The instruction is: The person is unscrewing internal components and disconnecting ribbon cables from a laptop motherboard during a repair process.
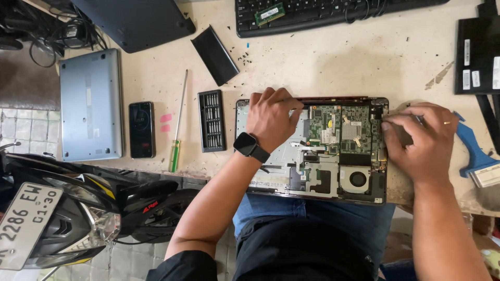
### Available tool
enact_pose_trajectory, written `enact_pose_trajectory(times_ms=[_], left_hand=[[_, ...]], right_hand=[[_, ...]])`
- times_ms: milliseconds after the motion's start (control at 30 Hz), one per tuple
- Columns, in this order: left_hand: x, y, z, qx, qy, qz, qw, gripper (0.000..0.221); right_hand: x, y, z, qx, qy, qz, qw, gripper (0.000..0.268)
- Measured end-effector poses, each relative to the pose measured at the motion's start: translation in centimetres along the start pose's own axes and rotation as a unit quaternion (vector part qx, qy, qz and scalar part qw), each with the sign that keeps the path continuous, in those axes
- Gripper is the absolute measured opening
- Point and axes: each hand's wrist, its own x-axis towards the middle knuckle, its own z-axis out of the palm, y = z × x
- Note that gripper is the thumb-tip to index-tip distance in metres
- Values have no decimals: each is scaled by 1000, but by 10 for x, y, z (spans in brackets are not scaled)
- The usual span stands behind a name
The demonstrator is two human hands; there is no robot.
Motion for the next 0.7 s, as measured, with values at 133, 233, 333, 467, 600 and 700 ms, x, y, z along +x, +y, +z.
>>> enact_pose_trajectory(times_ms=[133, 233, 333, 467, 600, 700], left_hand=[[3, 0, 2, -6, -23, -2, 1000, 6], [-2, 0, -3, -10, -36, 3, 999, 5], [-15, -5, -19, -21, 6, -39, 999, 22], [-46, -20, -37, 18, 61, -137, 989, 36], [-73, -27, -43, 4, 50, -156, 987, 43], [-77, -17, -48, -42, -19, -180, 983, 52]], right_hand=[[-3, 6, 3, 3, -8, -5, 1000, 5], [-2, 6, 2, -10, -9, -9, 1000, 8], [-2, 7, 2, -4, -5, -16, 1000, 6], [-6, 9, 3, -43, 4, -6, 999, 9], [-8, 11, 3, -95, 5, -21, 995, 17], [-12, 18, 6, -95, 13, -26, 995, 25]])
